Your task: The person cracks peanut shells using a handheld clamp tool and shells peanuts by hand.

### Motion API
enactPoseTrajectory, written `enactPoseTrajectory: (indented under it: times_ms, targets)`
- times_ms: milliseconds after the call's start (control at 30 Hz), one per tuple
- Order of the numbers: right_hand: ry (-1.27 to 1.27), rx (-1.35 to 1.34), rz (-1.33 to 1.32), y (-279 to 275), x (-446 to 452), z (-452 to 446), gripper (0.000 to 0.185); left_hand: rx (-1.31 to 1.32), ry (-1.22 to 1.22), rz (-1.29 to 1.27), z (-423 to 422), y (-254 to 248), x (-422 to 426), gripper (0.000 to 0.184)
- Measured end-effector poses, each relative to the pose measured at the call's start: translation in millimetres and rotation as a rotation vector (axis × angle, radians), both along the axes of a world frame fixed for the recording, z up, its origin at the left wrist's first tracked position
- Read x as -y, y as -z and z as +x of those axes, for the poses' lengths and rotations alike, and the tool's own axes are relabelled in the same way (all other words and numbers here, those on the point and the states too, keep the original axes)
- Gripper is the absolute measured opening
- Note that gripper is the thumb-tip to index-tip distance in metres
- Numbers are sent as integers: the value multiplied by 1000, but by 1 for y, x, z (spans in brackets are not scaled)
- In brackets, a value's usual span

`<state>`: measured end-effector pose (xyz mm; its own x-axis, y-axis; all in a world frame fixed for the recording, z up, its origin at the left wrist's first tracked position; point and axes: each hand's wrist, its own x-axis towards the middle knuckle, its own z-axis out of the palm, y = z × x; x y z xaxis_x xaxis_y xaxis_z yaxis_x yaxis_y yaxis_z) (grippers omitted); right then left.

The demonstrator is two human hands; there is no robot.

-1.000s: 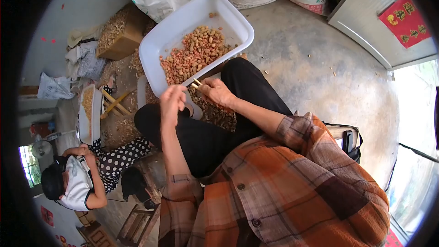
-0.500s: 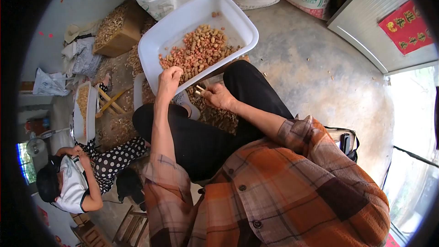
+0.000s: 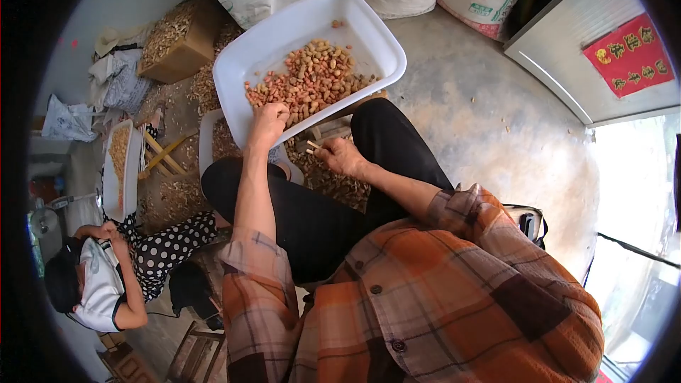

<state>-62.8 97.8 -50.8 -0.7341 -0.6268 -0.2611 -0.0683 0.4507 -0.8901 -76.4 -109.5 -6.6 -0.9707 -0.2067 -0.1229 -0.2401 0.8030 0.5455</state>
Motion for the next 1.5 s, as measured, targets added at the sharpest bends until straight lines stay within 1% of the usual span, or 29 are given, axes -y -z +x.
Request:
enactPoseTrajectory:
  times_ms: [100,200,300,400,500,600,700,800,900,967,1033,1133,1267,1367,1500]
  targets:
    - [-11,-38,9,-3,-1,1,30,-45,26,26,0,2,1,7]
    - [-15,-49,0,1,-3,1,29,-5,5,41,-1,4,4,7]
    - [-25,-91,26,6,-2,1,28,-72,-6,63,0,8,5,10]
    - [-34,-102,26,2,-1,4,28,-61,-24,136,-1,13,7,11]
    - [-48,-91,27,2,0,6,28,15,-9,154,-4,15,8,10]
    - [-50,-107,43,3,1,9,27,-76,22,12,-5,19,7,9]
    - [-68,-107,69,1,1,9,27,17,38,63,-10,21,11,8]
    - [-65,-99,72,-3,-1,8,28,-73,-52,301,-9,25,17,8]
    - [-60,-95,62,-2,-3,7,29,-43,-144,508,5,-8,16,10]
    - [-70,-84,59,-1,1,8,30,-30,-226,610,15,-21,21,11]
    - [-83,-163,69,6,4,10,29,-22,-296,717,23,-25,28,10]
    - [-101,-212,66,11,7,11,29,-138,-314,995,37,-32,35,10]
    - [-110,-152,85,6,6,12,30,-185,-328,1141,47,-33,46,8]
    - [-114,-152,71,7,6,12,30,-205,-332,1198,47,-35,48,8]
    - [-138,-103,88,2,5,9,29,-283,-396,1340,49,-34,55,9]
